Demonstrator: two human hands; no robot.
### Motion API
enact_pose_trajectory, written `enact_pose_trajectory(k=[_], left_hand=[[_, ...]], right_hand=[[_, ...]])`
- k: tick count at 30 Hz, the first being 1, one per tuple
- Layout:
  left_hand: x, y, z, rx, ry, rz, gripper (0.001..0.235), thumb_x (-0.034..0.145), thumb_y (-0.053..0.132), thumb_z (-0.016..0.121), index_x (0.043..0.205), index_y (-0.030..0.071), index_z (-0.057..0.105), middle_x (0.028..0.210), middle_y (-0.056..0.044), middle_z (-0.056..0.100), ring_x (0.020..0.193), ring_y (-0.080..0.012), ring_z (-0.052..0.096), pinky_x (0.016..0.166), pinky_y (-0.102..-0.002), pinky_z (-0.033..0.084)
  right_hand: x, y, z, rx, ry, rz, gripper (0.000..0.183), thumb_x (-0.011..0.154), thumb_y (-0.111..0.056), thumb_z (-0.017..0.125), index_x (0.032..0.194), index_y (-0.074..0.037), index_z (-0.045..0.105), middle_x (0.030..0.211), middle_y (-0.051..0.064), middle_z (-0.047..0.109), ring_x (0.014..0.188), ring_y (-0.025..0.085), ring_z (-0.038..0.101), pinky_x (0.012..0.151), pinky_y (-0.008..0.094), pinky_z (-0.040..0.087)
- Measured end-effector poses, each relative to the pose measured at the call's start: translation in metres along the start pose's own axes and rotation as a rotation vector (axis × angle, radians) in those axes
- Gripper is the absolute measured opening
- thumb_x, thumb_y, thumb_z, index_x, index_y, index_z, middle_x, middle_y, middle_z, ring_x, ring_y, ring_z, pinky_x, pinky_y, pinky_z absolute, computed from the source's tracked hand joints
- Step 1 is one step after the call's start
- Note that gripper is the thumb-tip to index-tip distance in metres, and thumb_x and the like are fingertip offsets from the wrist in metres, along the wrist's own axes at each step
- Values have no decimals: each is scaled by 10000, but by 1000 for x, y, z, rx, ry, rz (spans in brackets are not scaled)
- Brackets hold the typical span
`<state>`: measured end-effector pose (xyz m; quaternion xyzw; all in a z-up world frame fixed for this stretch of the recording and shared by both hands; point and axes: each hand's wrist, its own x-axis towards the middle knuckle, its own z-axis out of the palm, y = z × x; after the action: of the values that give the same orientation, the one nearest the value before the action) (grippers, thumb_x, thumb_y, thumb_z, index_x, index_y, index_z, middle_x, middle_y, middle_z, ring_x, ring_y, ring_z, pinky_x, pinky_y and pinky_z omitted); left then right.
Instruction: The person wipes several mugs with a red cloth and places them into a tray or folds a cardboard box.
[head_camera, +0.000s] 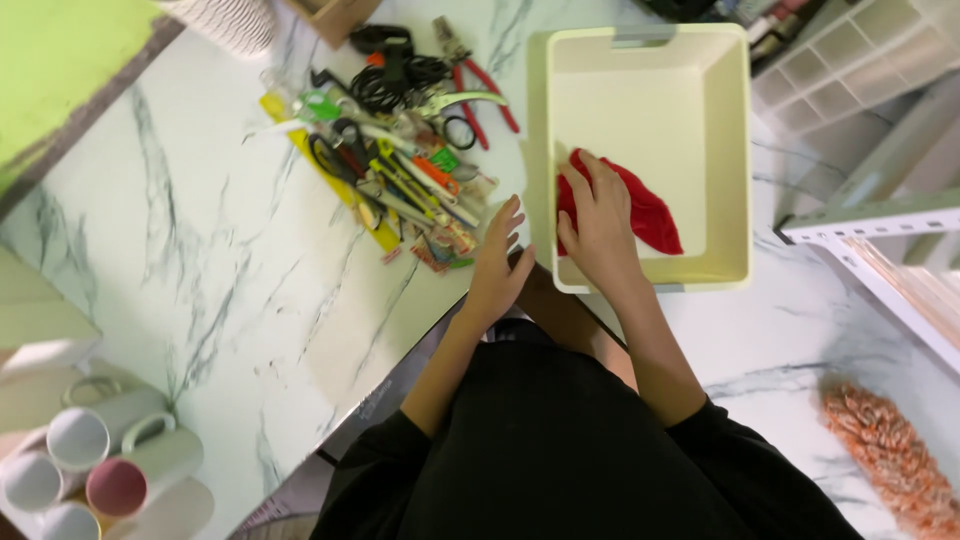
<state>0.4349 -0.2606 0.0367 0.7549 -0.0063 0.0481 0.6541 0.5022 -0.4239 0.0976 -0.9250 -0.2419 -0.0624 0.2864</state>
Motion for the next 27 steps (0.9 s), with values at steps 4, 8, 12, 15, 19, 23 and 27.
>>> enact_pose_trajectory(k=[4, 8, 12, 15, 19, 23, 27], left_hand=[[-24, 12, -40, 15, 123, 40, 608, 984, -1, 628, 1541, 41, 390, 1558, -153, 474, 1358, -281, 583, 1099, -402, 508], [-53, 6, -75, 65, 275, 38, 546, 969, -6, 618, 1486, 27, 447, 1422, -156, 582, 1297, -274, 634, 1071, -392, 535], [-92, 6, -113, 169, 423, 10, 509, 965, -7, 624, 1449, 13, 467, 1364, -176, 611, 1273, -304, 635, 1037, -403, 534], [-124, 31, -145, 275, 555, -37, 441, 963, 3, 619, 1393, 13, 521, 1352, -183, 623, 1225, -328, 654, 1016, -400, 533], [-175, 49, -183, 396, 776, -108, 357, 967, 32, 639, 1320, 9, 588, 1303, -169, 651, 1208, -354, 658, 1018, -393, 533], [-232, 61, -221, 465, 961, -193, 270, 975, 31, 637, 1243, 2, 643, 1317, -176, 669, 1216, -372, 647, 1022, -406, 519], [-283, 59, -254, 544, 1116, -229, 255, 980, 27, 628, 1234, 6, 645, 1296, -173, 677, 1231, -363, 645, 1036, -415, 513]], right_hand=[[8, -62, 1, 63, 13, -108, 609, 891, -24, 704, 1463, -44, 498, 1532, 234, 434, 1407, 440, 425, 1176, 526, 364], [8, -100, 35, 280, -181, -307, 588, 895, -56, 695, 1446, -33, 492, 1530, 231, 444, 1380, 440, 449, 1155, 503, 383], [2, -137, 78, 395, -322, -495, 542, 938, -51, 651, 1455, -50, 490, 1500, 199, 482, 1367, 407, 507, 1157, 468, 415], [2, -176, 93, 483, -423, -577, 512, 980, -56, 641, 1459, -28, 462, 1500, 209, 491, 1362, 410, 516, 1131, 441, 441], [4, -230, 123, 545, -550, -710, 516, 945, -58, 642, 1438, -28, 492, 1436, 189, 551, 1305, 378, 558, 1083, 427, 469], [-6, -293, 155, 568, -670, -883, 468, 938, -87, 677, 1385, -40, 545, 1329, 158, 631, 1200, 356, 610, 998, 426, 507], [-13, -354, 185, 620, -722, -997, 388, 936, -86, 686, 1310, -47, 592, 1258, 136, 668, 1090, 338, 669, 894, 411, 547]])
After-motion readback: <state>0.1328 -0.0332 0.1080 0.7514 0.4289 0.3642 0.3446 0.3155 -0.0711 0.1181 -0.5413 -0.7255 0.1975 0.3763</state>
